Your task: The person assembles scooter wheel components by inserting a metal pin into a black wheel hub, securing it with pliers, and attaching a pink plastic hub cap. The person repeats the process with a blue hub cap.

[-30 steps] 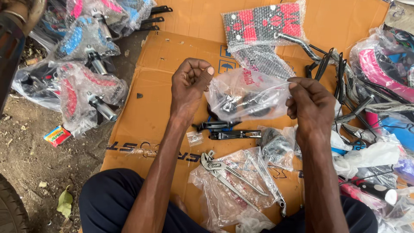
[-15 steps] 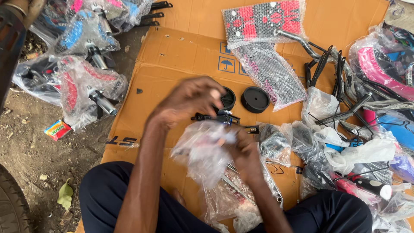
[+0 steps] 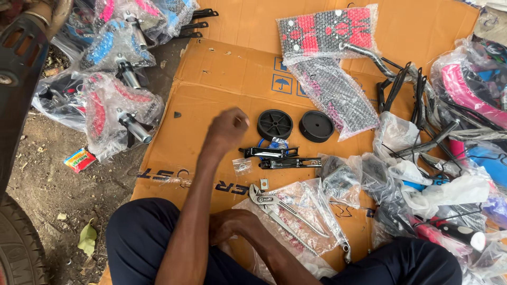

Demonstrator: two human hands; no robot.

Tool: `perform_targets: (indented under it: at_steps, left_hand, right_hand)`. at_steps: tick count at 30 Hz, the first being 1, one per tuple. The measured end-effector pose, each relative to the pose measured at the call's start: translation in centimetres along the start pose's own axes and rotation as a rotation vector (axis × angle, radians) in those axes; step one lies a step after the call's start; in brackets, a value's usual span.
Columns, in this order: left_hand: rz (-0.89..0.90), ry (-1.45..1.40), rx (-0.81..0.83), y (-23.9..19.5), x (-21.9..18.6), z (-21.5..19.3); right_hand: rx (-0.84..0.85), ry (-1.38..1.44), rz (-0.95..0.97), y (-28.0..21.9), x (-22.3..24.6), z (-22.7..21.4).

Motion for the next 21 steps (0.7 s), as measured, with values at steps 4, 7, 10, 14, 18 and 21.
perform_targets:
  at_steps: [4, 7, 10, 14, 18, 21]
  left_hand:
    - [-0.021, 0.445, 0.179, -0.3, 3.1, 2.3]
    - [0.064, 0.452, 0.213, -0.3, 3.6, 3.3]
    - [-0.061, 0.523, 0.315, 0.0, 4.3, 4.8]
    - [0.030, 0.562, 0.102, 1.0, 4.8, 5.3]
    - [0.020, 0.274, -0.126, 2.7, 5.4, 4.6]
    - [0.033, 0.035, -0.138, 3.0, 4.6, 3.8]
  right_hand:
    - [-0.303, -0.158, -0.218, -2.0, 0.4, -2.1]
    - [-0.588, 0.477, -0.313, -5.8, -3.6, -4.6]
    - [-0.899, 0.785, 0.363, -8.3, -11.2, -7.5]
    - [-0.822, 0.061, 0.612, -11.2, -14.8, -11.0]
    - [-0.830, 0.095, 0.419, -10.3, -12.6, -9.0]
    - [-0.849, -0.092, 0.412, -8.8, -9.8, -7.3]
Point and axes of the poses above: each hand's wrist, its own y-axis towards the middle knuckle, its own z-axis out of the palm, x = y × z, the point moved 4 cm from there along y, towards the middle knuckle, and after that the axes turned 13 degrees about -y, right-handed, at the moved point
